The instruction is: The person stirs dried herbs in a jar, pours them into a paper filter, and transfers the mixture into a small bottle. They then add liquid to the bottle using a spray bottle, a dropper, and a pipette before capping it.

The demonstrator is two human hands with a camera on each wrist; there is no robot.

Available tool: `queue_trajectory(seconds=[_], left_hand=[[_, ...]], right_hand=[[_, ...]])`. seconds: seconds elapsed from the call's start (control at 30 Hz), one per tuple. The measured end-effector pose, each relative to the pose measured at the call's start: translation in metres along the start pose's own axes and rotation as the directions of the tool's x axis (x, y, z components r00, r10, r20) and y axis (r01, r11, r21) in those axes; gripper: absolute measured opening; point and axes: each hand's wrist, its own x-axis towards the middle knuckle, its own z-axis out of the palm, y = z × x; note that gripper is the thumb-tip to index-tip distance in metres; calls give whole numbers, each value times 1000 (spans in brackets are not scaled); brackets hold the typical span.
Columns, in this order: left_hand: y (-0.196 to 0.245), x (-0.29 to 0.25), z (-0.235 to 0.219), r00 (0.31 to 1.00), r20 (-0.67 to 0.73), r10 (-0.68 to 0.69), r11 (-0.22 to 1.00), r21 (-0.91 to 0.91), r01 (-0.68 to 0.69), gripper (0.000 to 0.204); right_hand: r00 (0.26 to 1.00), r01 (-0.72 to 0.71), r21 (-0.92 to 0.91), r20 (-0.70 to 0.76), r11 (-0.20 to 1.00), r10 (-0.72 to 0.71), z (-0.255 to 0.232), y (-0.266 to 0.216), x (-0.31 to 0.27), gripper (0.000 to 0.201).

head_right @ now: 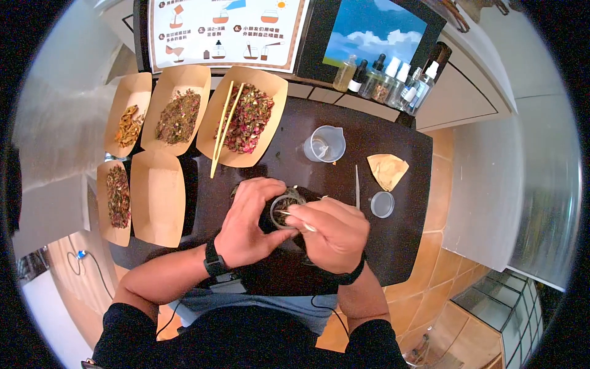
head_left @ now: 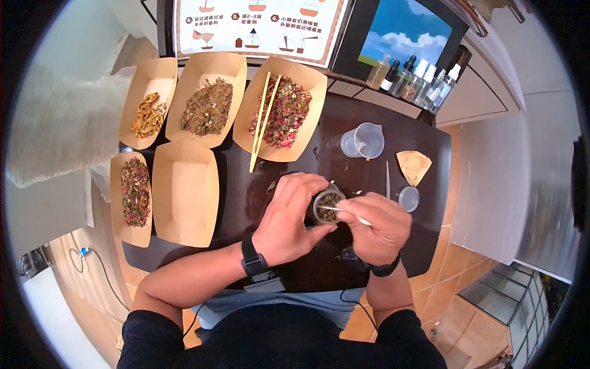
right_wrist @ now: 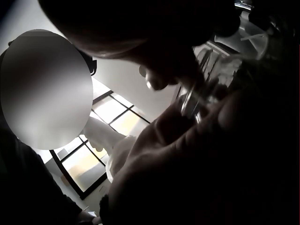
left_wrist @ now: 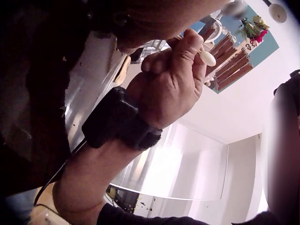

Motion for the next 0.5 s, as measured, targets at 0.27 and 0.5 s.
queue_trajectory(seconds=[0.27,0.5], left_hand=[[3,1,-3,1000,28,-4,1000,-7,5,73],[4,2,0,1000,31,-1,999,33,0,74]], right_hand=[[992,63,-76,-108,995,-71,0,-2,-1,26],[982,133,-156,-110,979,-151,-4,0,-2,33]])
